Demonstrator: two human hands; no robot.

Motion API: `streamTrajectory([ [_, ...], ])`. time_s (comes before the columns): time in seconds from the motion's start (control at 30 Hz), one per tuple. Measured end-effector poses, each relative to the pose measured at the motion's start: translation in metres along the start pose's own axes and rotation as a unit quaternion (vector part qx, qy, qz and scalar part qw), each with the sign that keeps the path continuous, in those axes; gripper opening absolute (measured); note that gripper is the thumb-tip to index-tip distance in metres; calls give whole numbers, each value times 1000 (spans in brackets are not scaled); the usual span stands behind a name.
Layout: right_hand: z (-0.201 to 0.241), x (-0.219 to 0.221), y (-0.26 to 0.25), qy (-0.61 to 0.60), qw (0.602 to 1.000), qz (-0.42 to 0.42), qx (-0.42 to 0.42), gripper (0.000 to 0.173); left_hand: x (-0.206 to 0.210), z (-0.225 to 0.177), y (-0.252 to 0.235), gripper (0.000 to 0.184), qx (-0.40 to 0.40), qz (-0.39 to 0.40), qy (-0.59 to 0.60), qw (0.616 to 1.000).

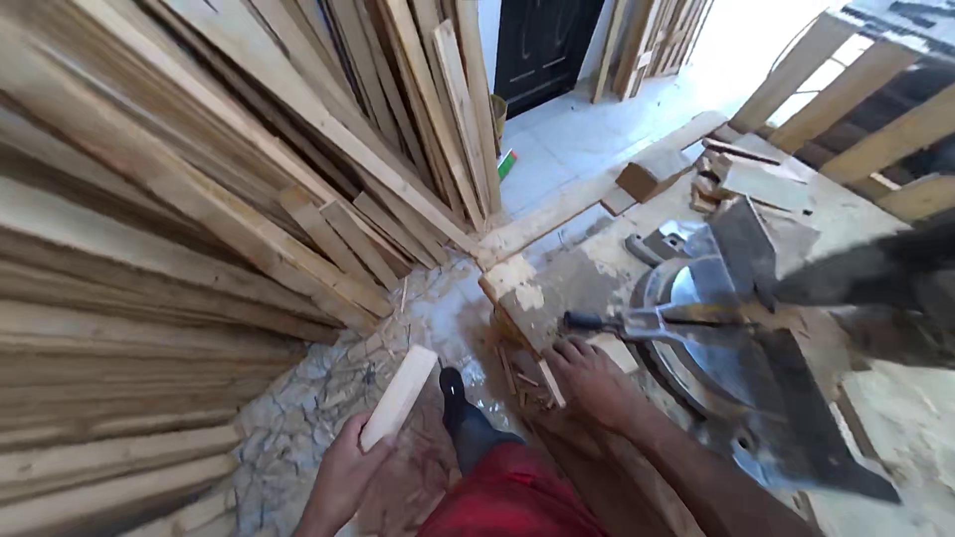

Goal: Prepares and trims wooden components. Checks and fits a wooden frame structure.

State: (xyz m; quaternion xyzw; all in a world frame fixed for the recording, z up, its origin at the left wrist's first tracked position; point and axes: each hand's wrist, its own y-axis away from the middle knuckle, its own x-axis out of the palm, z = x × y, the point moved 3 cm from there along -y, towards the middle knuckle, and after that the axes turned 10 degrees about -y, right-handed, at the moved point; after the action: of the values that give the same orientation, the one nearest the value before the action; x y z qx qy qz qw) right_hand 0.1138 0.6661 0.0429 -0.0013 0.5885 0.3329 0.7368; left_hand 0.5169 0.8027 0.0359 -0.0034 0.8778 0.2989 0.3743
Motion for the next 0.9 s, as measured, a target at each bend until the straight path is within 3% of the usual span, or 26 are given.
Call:
streamTrajectory([
  [0.1, 11, -29, -21, -64, 997, 44, 18, 49, -35, 22, -69, 63, -77, 36, 17, 996],
  [0.17, 35, -70, -43, -175, 981, 49, 62, 86, -66, 20, -100, 64, -91, 38, 42, 994],
  [0.23, 59, -111, -71, -295, 953, -7, 73, 102, -92, 9, -124, 69, -79, 39, 80, 993],
  [0.37, 63, -168, -172, -465, 864, -192, -3, 93, -126, -37, -211, 83, -5, 39, 184, 982],
  [0.47, 42, -198, -248, -499, 823, -270, 17, 86, -146, -101, -298, 92, 51, 55, 245, 967],
  [0.53, 22, -211, -294, -517, 805, -286, 54, 87, -165, -152, -359, 103, 87, 58, 186, 977],
  [0.63, -6, -212, -347, -542, 778, -306, 87, 92, -198, -227, -442, 97, 122, 108, 61, 985],
  [0.73, -28, -220, -385, -571, 722, -362, 148, 93, -219, -311, -522, 98, 190, 162, 35, 968],
  [0.9, -56, -240, -413, -589, 656, -405, 243, 94, -228, -434, -610, 105, 260, 247, 104, 928],
])
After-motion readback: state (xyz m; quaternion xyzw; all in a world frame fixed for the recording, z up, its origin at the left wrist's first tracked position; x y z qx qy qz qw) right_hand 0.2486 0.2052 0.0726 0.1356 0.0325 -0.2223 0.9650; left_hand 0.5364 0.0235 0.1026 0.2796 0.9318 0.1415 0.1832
